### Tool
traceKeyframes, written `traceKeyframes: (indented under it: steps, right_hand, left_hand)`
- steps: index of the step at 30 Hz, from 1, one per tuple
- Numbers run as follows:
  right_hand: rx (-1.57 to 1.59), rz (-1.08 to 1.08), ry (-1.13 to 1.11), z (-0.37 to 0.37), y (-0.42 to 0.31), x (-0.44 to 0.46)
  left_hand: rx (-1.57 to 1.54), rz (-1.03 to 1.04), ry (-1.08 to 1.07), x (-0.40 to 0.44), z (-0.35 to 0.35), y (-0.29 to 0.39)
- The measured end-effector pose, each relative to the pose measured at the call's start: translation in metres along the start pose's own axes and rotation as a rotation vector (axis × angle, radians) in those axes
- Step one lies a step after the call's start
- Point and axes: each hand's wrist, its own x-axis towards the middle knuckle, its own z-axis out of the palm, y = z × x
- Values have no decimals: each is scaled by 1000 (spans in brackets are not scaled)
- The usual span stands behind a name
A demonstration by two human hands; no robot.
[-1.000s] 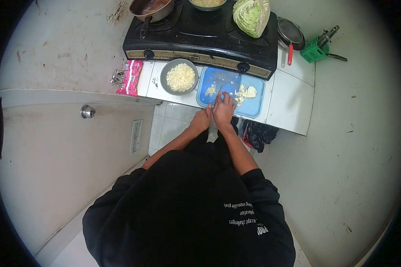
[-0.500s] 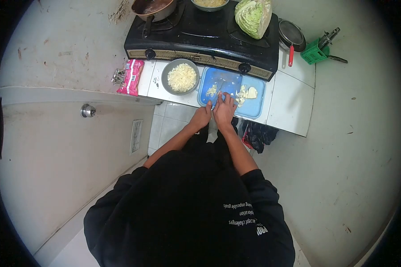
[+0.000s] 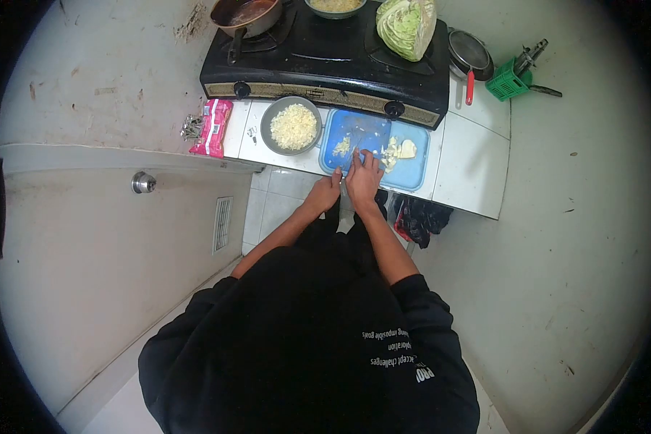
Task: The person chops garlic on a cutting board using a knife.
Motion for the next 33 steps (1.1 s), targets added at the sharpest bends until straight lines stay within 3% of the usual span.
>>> traceKeyframes:
  steps: [14, 20, 33]
  right_hand:
    - [2, 22, -18, 3, 0, 1]
    - [-4, 21, -17, 0, -2, 1]
    - [4, 6, 6, 2, -1, 0]
  left_hand:
    - [36, -77, -21, 12, 6, 2]
    - [72, 84, 0, 25, 12, -6]
    - [9, -94, -26, -10, 1, -12]
